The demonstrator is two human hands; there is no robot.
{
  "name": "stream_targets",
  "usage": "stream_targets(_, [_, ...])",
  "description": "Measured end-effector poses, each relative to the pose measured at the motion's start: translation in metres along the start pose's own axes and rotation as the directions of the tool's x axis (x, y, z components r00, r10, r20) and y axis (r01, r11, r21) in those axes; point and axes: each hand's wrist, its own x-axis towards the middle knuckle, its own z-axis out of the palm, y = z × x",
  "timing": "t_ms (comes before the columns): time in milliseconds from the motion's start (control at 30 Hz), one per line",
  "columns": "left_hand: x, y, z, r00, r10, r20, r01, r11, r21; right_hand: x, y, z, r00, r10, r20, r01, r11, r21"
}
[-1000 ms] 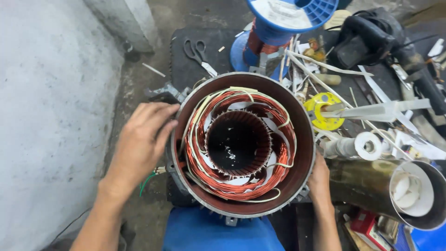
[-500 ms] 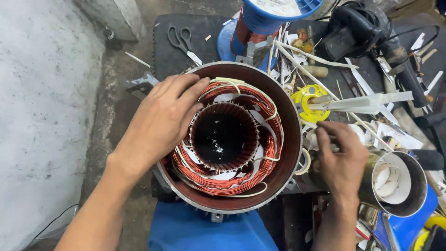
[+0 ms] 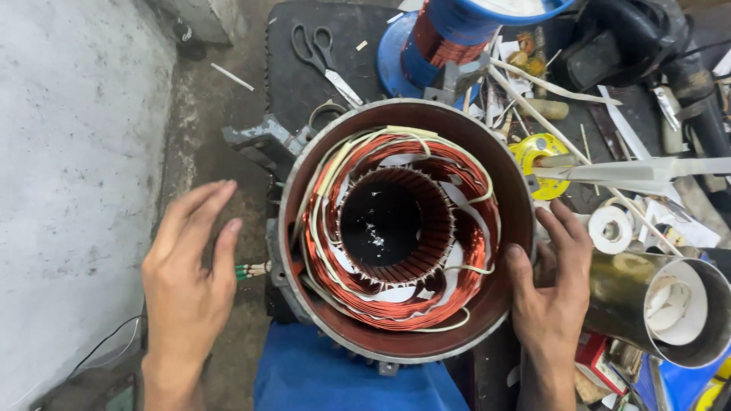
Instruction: Securing and bundling copper windings in an electric motor stator using tape and string
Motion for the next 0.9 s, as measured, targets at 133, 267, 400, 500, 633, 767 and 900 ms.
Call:
stream_targets(133, [-0.020, -0.012, 0.004, 0.993, -0.121, -0.010, 0.121, 0.992, -0.045, -0.003, -0.001, 0.020, 0.965, 0.259, -0.035, -0.241, 0.935, 0.261])
stream_targets(267, [-0.024, -0.027, 0.015, 0.977, -0.207, 0.053, 0.213, 0.967, -0.137, -0.007, 0.005, 0.024, 0.966, 0.248, -0.079, -0.213, 0.928, 0.305])
stream_targets(400, [-0.018, -0.042, 0.023, 0.973, -0.211, 0.092, 0.225, 0.954, -0.197, -0.008, 0.009, 0.027, 0.960, 0.256, -0.115, -0.216, 0.936, 0.276])
stream_targets(500, [-0.014, -0.052, 0.029, 0.975, -0.191, 0.113, 0.212, 0.952, -0.222, -0.010, 0.012, 0.029, 0.955, 0.260, -0.144, -0.223, 0.947, 0.230])
stream_targets(633, [-0.013, -0.068, 0.034, 0.969, -0.167, 0.183, 0.208, 0.950, -0.231, -0.010, 0.014, 0.031, 0.934, 0.320, -0.160, -0.267, 0.920, 0.286])
stream_targets(767, [-0.023, -0.090, 0.037, 0.928, -0.170, 0.332, 0.246, 0.948, -0.204, -0.013, 0.016, 0.032, 0.922, 0.353, -0.162, -0.295, 0.908, 0.298])
stream_targets(900, [-0.031, -0.103, 0.041, 0.848, -0.185, 0.497, 0.313, 0.931, -0.187, -0.019, 0.032, 0.036, 0.919, 0.335, -0.206, -0.274, 0.921, 0.276])
